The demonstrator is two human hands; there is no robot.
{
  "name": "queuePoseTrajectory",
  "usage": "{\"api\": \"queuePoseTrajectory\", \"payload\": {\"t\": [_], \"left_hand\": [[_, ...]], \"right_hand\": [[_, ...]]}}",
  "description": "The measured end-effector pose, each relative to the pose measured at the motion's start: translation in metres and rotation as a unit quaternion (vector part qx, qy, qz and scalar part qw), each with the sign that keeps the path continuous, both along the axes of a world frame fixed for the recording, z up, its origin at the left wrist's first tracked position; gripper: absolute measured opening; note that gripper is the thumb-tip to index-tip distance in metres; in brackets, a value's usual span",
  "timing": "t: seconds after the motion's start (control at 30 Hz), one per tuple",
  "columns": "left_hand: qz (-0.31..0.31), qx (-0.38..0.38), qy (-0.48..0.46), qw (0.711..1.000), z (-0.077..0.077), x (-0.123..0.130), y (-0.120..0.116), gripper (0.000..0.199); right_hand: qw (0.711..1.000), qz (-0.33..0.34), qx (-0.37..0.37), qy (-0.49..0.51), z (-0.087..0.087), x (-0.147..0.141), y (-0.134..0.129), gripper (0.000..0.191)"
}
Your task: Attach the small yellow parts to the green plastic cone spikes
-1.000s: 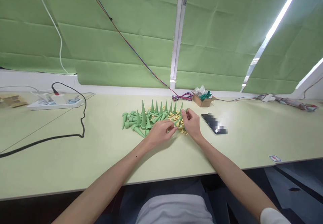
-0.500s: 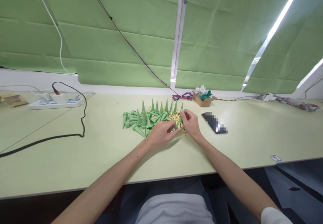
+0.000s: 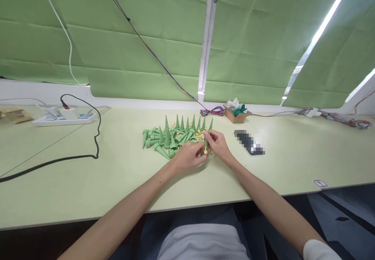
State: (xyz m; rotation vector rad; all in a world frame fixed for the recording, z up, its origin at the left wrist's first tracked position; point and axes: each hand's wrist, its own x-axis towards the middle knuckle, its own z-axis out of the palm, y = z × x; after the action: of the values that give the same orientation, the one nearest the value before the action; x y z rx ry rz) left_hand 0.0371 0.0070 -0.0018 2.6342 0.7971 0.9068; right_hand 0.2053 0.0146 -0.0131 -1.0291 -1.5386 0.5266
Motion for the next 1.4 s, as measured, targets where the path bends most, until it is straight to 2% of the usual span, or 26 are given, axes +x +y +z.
{"api": "queuePoseTrajectory", "payload": {"t": [0.2, 0.9, 1.4], "left_hand": [[-0.003, -0.025, -0.014, 1.000, 0.000, 0.001, -0.003, 0.017], [0.010, -0.019, -0.057, 0.998, -0.010, 0.005, -0.005, 0.020], [0.012, 0.002, -0.055, 0.998, -0.012, 0.007, -0.001, 0.020]], "right_hand": [[1.000, 0.015, -0.007, 0.012, -0.003, 0.001, 0.002, 0.050], [0.999, 0.037, -0.015, 0.014, -0.002, -0.001, -0.001, 0.050], [1.000, 0.011, -0.003, 0.010, -0.001, -0.002, -0.001, 0.048]]}}
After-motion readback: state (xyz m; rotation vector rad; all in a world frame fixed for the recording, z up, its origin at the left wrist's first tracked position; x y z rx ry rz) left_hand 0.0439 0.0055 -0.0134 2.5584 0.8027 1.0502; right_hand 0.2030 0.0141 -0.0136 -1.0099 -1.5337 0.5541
